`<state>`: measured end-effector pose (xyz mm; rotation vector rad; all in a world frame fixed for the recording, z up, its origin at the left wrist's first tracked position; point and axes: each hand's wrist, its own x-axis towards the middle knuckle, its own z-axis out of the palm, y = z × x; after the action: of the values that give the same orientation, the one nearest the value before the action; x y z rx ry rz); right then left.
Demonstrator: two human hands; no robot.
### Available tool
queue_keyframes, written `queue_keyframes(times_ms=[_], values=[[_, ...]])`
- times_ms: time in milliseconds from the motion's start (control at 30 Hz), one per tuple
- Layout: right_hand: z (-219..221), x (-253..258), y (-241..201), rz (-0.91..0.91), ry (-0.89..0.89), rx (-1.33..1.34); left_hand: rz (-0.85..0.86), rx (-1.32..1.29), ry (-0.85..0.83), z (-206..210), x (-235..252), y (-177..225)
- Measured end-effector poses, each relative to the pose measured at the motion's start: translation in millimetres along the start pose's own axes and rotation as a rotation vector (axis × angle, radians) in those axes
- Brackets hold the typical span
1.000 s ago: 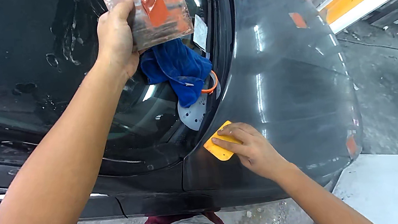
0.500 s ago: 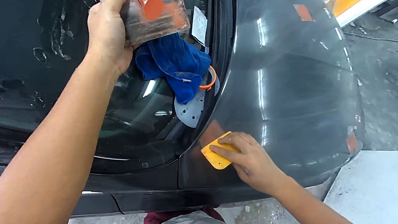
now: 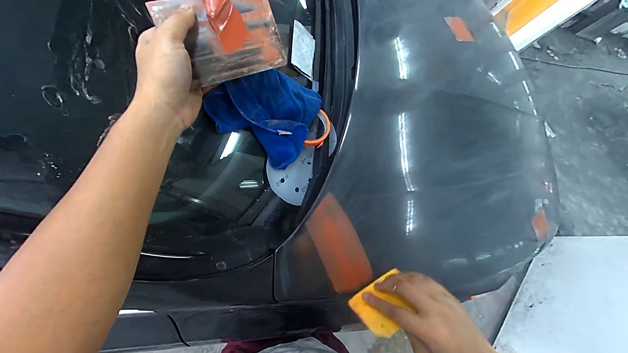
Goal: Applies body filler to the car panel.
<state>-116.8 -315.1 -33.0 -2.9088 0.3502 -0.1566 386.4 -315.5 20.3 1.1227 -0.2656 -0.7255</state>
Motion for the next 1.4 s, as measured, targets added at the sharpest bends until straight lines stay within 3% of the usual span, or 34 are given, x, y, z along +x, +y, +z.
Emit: queue_keyframes(times_ms=[100, 267, 500, 800, 1067, 1233, 1400], values=[[-16, 45, 19, -0.001, 0.099, -0.025, -0.002, 0.015, 0.001, 2, -1, -1], [-2, 118, 44, -0.217, 0.071, 0.003, 0.014, 0.024, -0.016, 1, -1, 0], [6, 151, 52, -0.279, -0.013, 0.090, 0.018, 0.034, -0.008, 1, 0, 2], [3, 102, 11, -0.026, -0.075, 0.078, 0.006, 0.027, -0.008, 0, -1, 3], [25, 25, -39, 0.192, 0.037, 0.038, -0.011, 0.041, -0.008, 2, -1, 1], [1, 7, -51, 0.309, -0.090, 0.122, -0.015, 0.058, -0.020, 3, -4, -2], [-37, 31, 4, 0.513, 0.362, 0.486, -0.027, 0.074, -0.022, 4, -3, -5]])
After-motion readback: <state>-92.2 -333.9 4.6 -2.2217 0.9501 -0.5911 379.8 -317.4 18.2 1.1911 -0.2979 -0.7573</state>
